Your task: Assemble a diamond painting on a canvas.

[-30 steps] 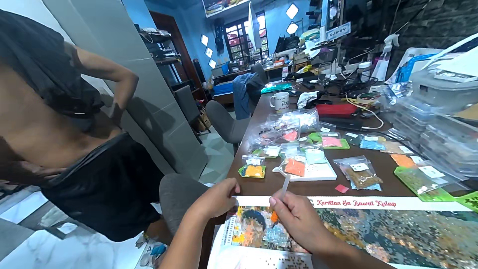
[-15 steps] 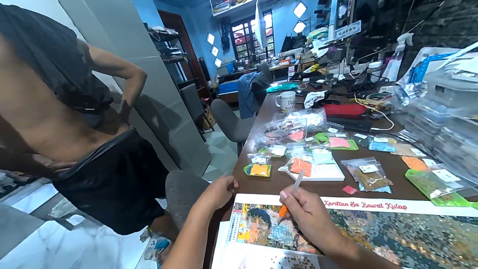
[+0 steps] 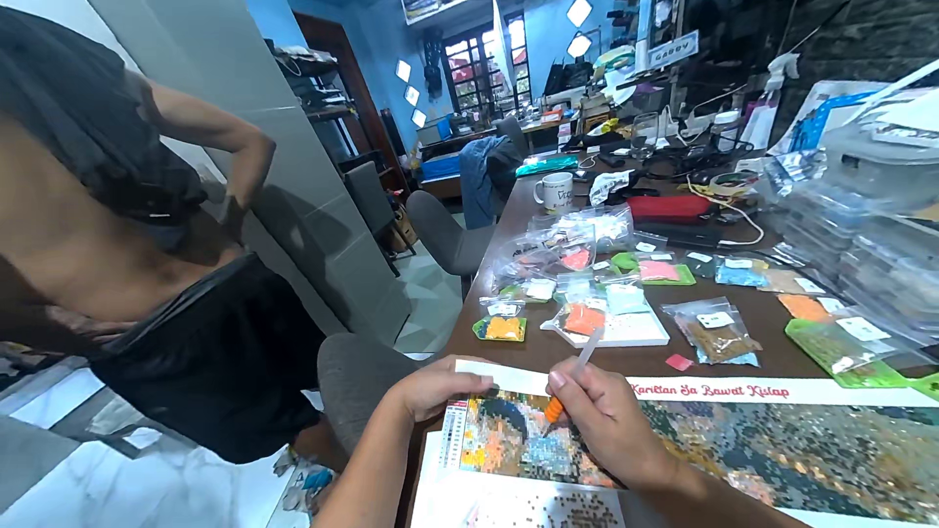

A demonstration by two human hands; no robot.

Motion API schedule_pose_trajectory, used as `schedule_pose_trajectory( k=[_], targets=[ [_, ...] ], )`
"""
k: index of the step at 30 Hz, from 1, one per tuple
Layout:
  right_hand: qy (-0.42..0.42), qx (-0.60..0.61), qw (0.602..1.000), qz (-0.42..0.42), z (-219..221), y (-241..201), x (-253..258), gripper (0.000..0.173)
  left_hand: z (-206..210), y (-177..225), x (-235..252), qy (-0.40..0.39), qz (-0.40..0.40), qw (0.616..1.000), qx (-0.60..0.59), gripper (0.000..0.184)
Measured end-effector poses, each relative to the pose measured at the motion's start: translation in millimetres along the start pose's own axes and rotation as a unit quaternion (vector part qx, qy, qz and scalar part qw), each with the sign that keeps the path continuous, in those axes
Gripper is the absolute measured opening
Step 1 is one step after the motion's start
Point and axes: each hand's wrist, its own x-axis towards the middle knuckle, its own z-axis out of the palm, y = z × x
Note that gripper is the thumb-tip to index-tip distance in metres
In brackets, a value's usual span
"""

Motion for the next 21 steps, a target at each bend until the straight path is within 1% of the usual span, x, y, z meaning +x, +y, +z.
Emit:
schedule_pose_trajectory(
  k=[1,3,5,7,11,14,18,21],
  targets=[
    [-0.001,-0.004,1.0,-0.002,-0.1,0.5,-0.4,0.031,3.9,2.7,-1.6,0.013,-0.017,1.0,-0.019,0.022],
    [-0.001,-0.005,1.0,-0.01,-0.4,1.5,-0.4,0.032,9.2,6.4,-4.1,0.055,-0.036,0.996,-0.066,0.035],
    [-0.008,-0.005,1.0,-0.022,-0.8,2.7,-0.1,0.033,9.8,8.1,-6.2,0.069,-0.031,0.993,-0.096,0.043],
    [-0.012,-0.003,0.999,-0.033,-0.5,4.1,-0.2,0.033,8.5,8.3,-8.1,0.052,-0.017,0.992,-0.113,0.045],
    [-0.018,0.001,0.999,-0.04,-0.4,4.3,-0.3,0.033,3.4,6.8,-8.3,0.018,0.0,0.993,-0.118,0.042],
    [-0.018,0.0,0.999,-0.033,-0.2,3.8,-0.8,0.032,2.5,6.6,-9.3,0.029,0.004,0.991,-0.132,0.04],
    [-0.022,-0.001,1.0,-0.022,0.1,5.2,-0.5,0.033,1.5,6.7,-9.2,0.022,-0.001,0.991,-0.13,0.044],
    [-0.026,-0.004,0.999,-0.018,0.0,5.2,-0.6,0.033,4.6,7.3,-7.1,0.046,-0.018,0.992,-0.118,0.045]
  ],
)
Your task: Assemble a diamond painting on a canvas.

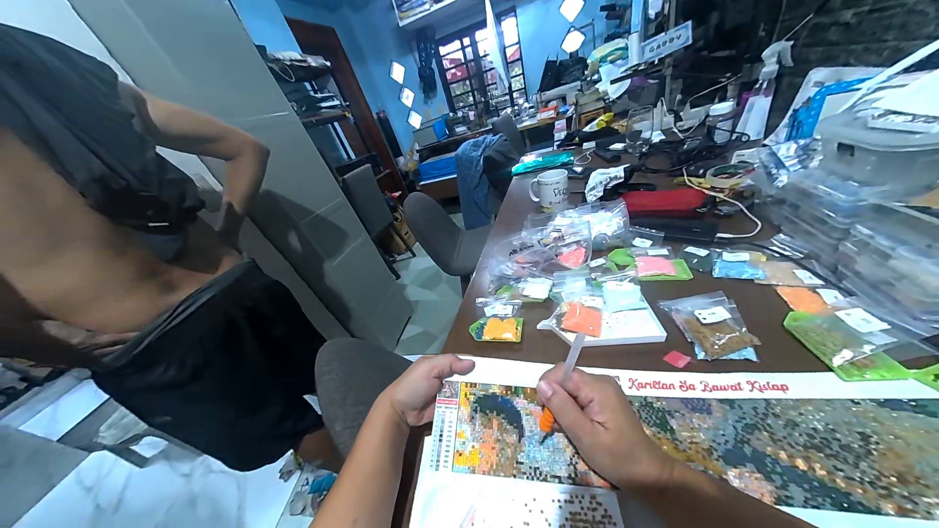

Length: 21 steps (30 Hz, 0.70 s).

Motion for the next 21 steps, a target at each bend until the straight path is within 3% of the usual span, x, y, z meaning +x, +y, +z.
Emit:
schedule_pose_trajectory(
  k=[4,8,21],
  targets=[
    [-0.016,-0.008,1.0,0.006,0.7,0.5,0.3,0.033,1.9,-0.8,1.6,0.019,-0.005,1.0,0.021,0.044],
    [-0.046,-0.009,0.999,0.016,0.4,1.6,0.7,0.032,-4.4,-3.3,7.8,-0.031,-0.004,0.998,0.057,0.045],
    [-0.103,-0.049,0.993,0.027,2.3,3.6,0.3,0.035,-5.6,-4.9,14.8,-0.017,-0.015,0.992,0.126,0.035]
  ],
)
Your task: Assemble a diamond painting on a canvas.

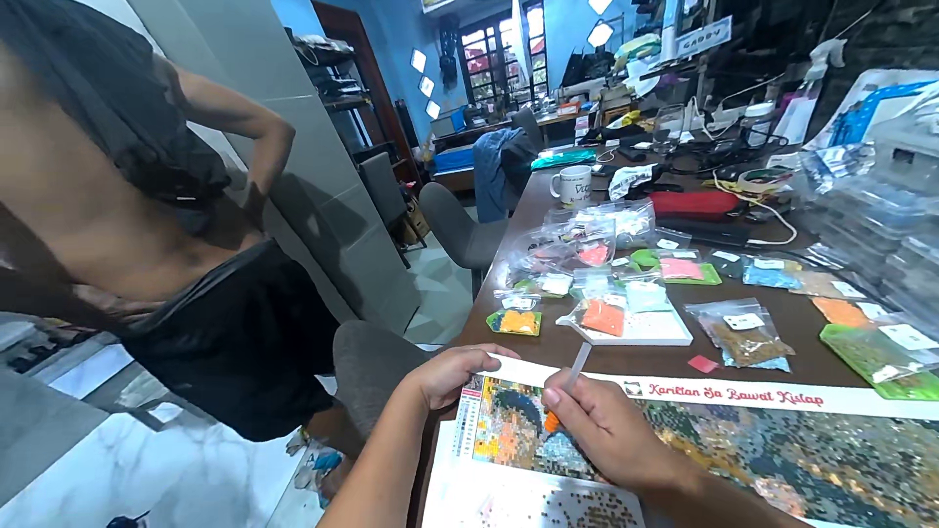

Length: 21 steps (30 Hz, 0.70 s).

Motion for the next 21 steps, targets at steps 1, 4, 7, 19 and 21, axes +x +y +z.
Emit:
schedule_pose_trajectory(
  k=[1,4,7,19,21],
  targets=[
    [-0.001,0.0,1.0,-0.003,0.1,0.6,-0.3,0.035,-0.2,-0.2,0.8,-0.004,0.0,1.0,0.002,0.035],
    [0.003,-0.003,1.0,-0.005,0.6,2.2,-0.2,0.035,1.3,0.1,1.8,-0.001,-0.004,1.0,0.005,0.034],
    [0.012,-0.015,1.0,0.0,0.6,1.8,0.2,0.035,1.2,0.0,1.6,0.003,-0.007,1.0,-0.002,0.034],
    [0.021,-0.032,0.999,0.021,-1.4,-0.4,0.1,0.033,0.9,1.5,1.4,0.001,-0.023,1.0,-0.001,0.038],
    [0.02,-0.034,0.999,0.025,-1.5,-1.0,0.2,0.032,0.3,1.4,1.5,0.001,-0.027,1.0,0.002,0.038]
  ],
)
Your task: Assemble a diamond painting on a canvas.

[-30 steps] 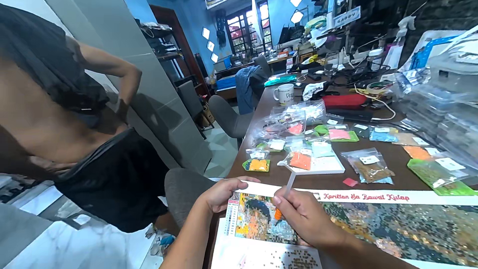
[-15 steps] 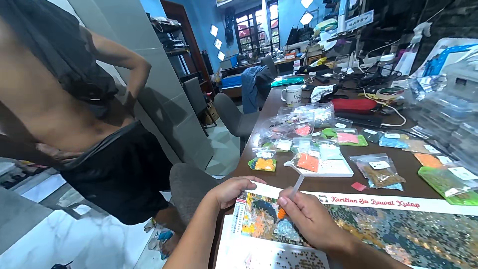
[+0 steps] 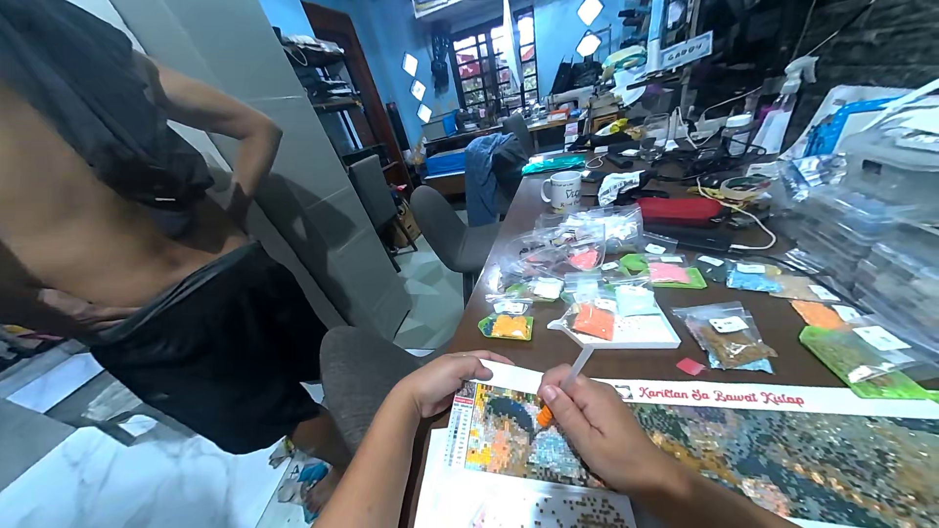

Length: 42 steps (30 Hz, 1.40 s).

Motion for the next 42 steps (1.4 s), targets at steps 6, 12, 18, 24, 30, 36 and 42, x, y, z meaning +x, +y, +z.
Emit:
schedule_pose_trajectory(
  k=[6,12,18,24,30,36,42],
  targets=[
    [0.001,0.001,1.0,0.015,-1.7,-3.3,-0.1,0.03,-1.1,0.1,-3.9,0.005,0.003,1.0,-0.025,0.041],
    [0.021,0.014,1.0,-0.011,-1.1,-2.6,-0.8,0.028,-4.7,-1.2,-8.0,-0.004,0.016,0.998,-0.062,0.041],
    [0.043,0.017,0.999,-0.028,-0.4,0.2,-0.1,0.028,-5.4,-1.0,-8.8,-0.003,0.022,0.997,-0.074,0.04],
    [0.037,0.018,0.999,-0.027,-0.7,-0.6,-0.5,0.027,-3.4,-0.1,-11.6,-0.012,0.04,0.995,-0.095,0.039],
    [0.033,0.025,0.998,-0.049,-0.2,0.6,-1.2,0.027,-2.9,0.7,-11.9,-0.019,0.047,0.993,-0.103,0.037],
    [0.001,0.033,0.999,-0.038,-1.0,0.1,-0.9,0.025,-3.8,2.1,-5.3,0.013,0.055,0.998,-0.013,0.034],
    [-0.028,0.047,0.998,-0.03,0.0,-1.2,-1.5,0.019,-7.5,-0.9,0.7,0.056,0.037,0.996,0.065,0.022]
  ],
)
